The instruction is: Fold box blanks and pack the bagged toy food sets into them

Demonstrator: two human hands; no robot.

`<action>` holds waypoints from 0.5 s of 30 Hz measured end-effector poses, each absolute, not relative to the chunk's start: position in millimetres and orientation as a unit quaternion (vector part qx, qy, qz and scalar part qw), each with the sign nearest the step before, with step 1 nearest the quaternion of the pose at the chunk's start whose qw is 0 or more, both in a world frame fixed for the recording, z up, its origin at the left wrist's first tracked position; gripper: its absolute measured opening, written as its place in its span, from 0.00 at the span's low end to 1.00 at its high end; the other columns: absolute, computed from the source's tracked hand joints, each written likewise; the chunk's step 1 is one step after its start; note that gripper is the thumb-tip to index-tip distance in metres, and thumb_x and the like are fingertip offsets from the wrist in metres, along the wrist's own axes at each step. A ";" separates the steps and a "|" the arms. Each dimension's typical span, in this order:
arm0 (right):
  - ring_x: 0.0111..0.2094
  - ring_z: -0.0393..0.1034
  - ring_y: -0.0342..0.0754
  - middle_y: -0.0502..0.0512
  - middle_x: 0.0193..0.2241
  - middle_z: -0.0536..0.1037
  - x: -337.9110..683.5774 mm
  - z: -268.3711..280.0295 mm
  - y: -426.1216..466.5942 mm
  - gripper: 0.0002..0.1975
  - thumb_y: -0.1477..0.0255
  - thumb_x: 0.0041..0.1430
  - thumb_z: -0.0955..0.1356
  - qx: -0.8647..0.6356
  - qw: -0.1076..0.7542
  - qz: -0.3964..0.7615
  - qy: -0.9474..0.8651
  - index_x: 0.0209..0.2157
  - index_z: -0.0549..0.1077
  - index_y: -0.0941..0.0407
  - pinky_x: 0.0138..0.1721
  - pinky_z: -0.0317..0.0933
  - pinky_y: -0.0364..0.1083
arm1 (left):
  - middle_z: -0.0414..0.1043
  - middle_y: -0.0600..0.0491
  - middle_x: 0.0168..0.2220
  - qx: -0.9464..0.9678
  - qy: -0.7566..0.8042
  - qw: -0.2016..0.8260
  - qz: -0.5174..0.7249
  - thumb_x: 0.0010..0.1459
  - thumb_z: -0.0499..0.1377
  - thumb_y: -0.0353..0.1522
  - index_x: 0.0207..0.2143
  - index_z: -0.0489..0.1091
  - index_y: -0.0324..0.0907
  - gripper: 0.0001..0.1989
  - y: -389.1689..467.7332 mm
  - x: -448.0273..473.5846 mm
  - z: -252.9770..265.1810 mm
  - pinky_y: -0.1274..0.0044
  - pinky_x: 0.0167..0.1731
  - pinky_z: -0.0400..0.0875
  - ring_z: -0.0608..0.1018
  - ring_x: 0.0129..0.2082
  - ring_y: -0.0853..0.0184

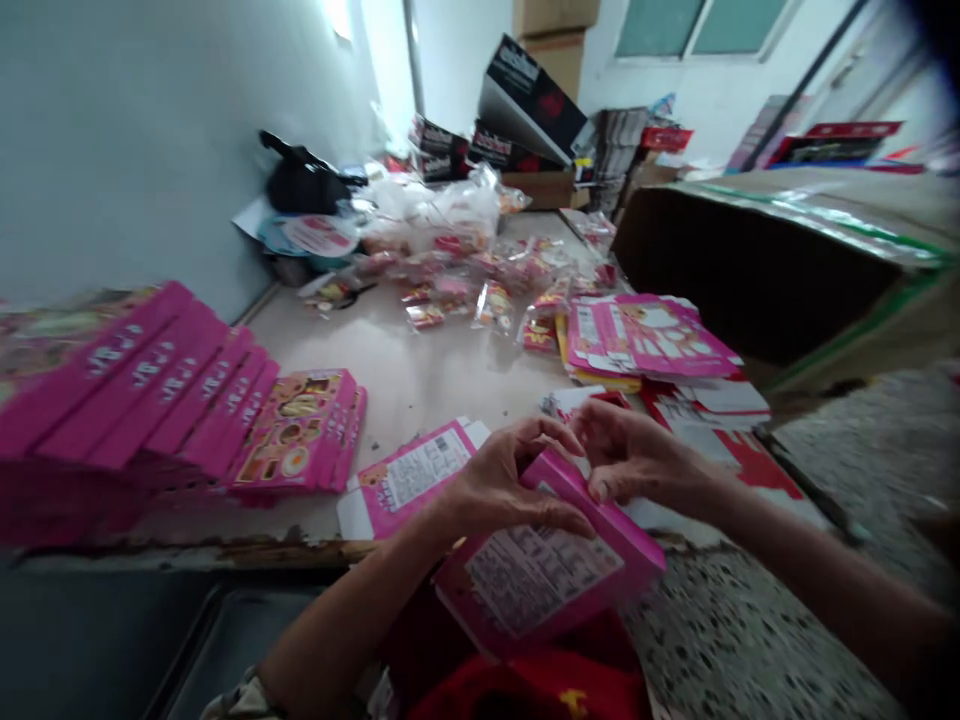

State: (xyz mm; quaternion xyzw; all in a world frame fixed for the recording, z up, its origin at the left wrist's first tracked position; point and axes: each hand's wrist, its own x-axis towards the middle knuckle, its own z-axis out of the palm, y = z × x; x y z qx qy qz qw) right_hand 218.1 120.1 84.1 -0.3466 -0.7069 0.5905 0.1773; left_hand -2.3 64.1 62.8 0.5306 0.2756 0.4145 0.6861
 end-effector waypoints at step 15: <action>0.31 0.72 0.47 0.54 0.31 0.80 -14.0 56.7 329.3 0.08 0.66 0.63 0.70 -0.341 0.105 0.138 -0.924 0.37 0.76 0.57 0.32 0.60 0.44 | 0.83 0.50 0.42 0.738 0.466 0.217 0.436 0.62 0.57 0.25 0.27 0.74 0.42 0.12 33.6 -157.7 -38.0 0.58 0.68 0.59 0.74 0.63 0.56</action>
